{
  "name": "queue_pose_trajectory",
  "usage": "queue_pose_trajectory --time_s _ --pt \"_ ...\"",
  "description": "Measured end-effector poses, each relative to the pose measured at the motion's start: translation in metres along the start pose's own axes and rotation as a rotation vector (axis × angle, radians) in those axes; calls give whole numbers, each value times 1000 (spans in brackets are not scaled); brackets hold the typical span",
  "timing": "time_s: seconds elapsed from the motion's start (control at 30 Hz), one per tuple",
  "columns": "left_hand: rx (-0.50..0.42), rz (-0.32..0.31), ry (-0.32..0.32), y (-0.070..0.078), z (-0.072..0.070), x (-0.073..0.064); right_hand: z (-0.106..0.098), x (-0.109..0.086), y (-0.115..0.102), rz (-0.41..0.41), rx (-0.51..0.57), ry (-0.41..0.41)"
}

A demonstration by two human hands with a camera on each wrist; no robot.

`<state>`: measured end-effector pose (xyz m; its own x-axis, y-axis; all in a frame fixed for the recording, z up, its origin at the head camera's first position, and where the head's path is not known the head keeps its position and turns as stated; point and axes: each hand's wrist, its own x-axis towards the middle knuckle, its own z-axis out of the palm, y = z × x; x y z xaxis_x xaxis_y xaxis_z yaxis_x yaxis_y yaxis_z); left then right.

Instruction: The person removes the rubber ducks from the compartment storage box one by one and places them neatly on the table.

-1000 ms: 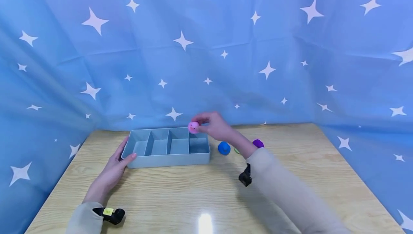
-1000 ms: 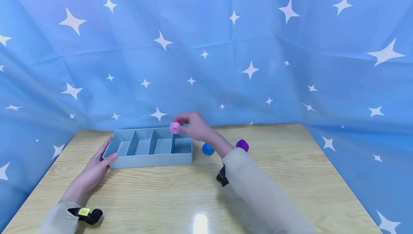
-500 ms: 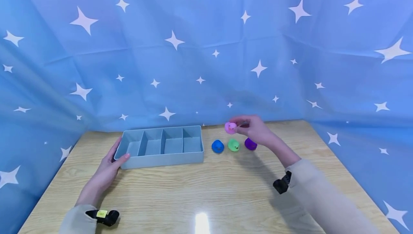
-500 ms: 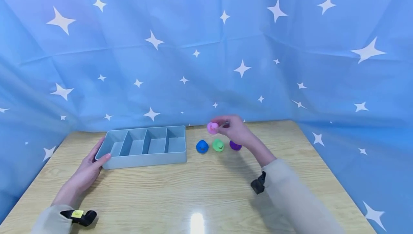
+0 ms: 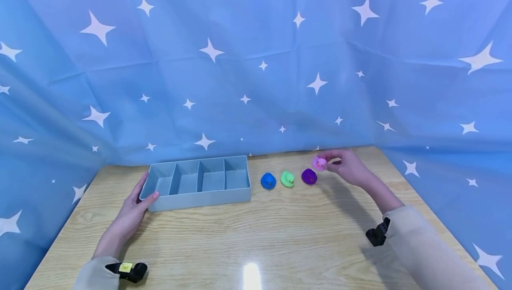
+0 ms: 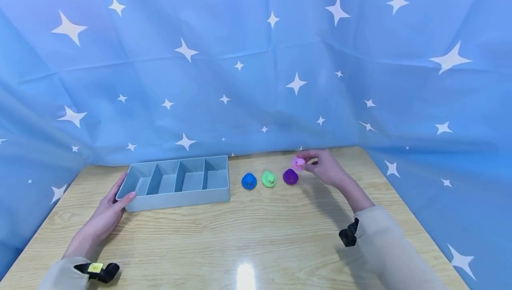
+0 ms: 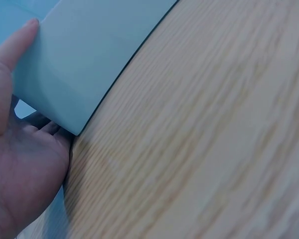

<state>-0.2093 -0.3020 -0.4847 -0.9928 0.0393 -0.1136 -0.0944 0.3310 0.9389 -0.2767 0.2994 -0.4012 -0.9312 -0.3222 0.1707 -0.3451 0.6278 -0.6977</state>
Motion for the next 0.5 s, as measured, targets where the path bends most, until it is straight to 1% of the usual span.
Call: queue_pose_trajectory --time_s 0.07,0.2,0.33,0.5 --pt "-4 -3 -5 0 0 0 -1 -5 9 8 -21 -4" --pt "-12 -5 -7 1 1 -2 0 -10 25 24 -29 -25" --pt "-23 2 -1 2 1 -3 3 -11 36 39 -48 -66" --pt "-36 6 1 4 1 -3 6 -10 48 65 -41 -96"
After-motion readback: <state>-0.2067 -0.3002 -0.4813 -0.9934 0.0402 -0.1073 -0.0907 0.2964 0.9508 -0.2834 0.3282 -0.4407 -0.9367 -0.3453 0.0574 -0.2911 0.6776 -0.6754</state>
